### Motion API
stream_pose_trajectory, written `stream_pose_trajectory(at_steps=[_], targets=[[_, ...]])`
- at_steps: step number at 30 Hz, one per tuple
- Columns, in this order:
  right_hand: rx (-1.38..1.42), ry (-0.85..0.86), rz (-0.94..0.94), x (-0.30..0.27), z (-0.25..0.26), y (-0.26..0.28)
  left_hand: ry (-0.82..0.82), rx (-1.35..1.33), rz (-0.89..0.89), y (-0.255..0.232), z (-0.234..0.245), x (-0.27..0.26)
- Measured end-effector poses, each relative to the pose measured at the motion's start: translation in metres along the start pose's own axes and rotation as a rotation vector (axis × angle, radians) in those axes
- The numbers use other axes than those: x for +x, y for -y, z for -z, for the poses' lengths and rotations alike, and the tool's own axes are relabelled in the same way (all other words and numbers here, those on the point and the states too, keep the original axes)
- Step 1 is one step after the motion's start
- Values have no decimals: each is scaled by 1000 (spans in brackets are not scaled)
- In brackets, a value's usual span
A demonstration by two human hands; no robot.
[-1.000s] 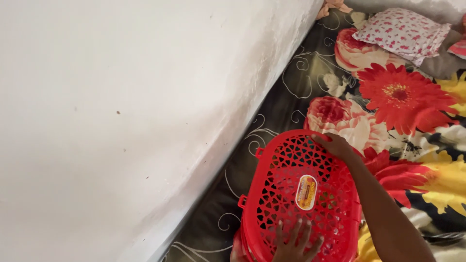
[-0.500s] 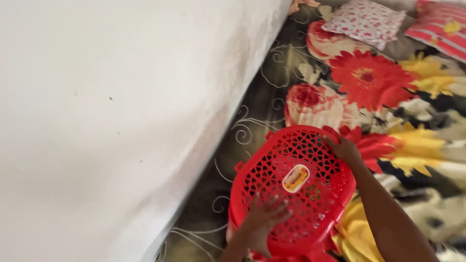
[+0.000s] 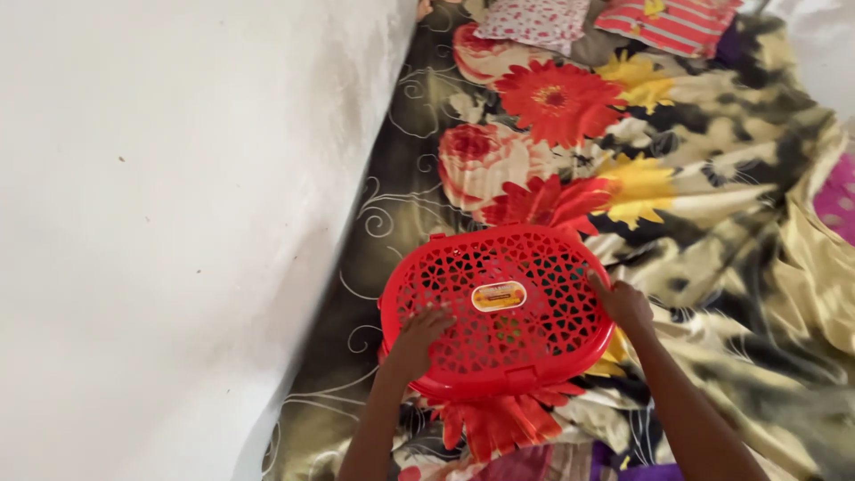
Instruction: The person tidies up a bedroom by folding clothes and moving a basket and pillows.
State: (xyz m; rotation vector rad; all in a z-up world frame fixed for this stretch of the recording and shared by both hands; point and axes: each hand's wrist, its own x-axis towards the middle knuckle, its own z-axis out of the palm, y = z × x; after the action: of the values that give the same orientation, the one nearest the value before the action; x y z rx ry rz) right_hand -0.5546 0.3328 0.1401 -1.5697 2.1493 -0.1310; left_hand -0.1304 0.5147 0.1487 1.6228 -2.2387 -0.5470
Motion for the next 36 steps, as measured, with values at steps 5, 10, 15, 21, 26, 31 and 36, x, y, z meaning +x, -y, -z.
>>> stream_pose_trajectory(at_steps=[5, 10, 15, 21, 26, 31, 36], targets=[[31, -50, -113, -70, -3, -52, -247, -148, 28, -22, -23, 4], [80, -50, -147, -90, -2, -60, -428, -90, 74, -45, -26, 22], [164, -90, -113, -52, -32, -69, -493, 16, 236, -32, -29, 35], [357, -320, 41, -60, -37, -50, -569, 81, 643, 16, -35, 36], [315, -389, 39, -48, -60, -59, -300, -235, 987, 32, -9, 46], [406, -392, -27, -69, -43, -48, -226, -345, 1049, 27, 11, 48], [402, -299, -159, -79, -28, -38, -421, -252, 999, 32, -5, 45]])
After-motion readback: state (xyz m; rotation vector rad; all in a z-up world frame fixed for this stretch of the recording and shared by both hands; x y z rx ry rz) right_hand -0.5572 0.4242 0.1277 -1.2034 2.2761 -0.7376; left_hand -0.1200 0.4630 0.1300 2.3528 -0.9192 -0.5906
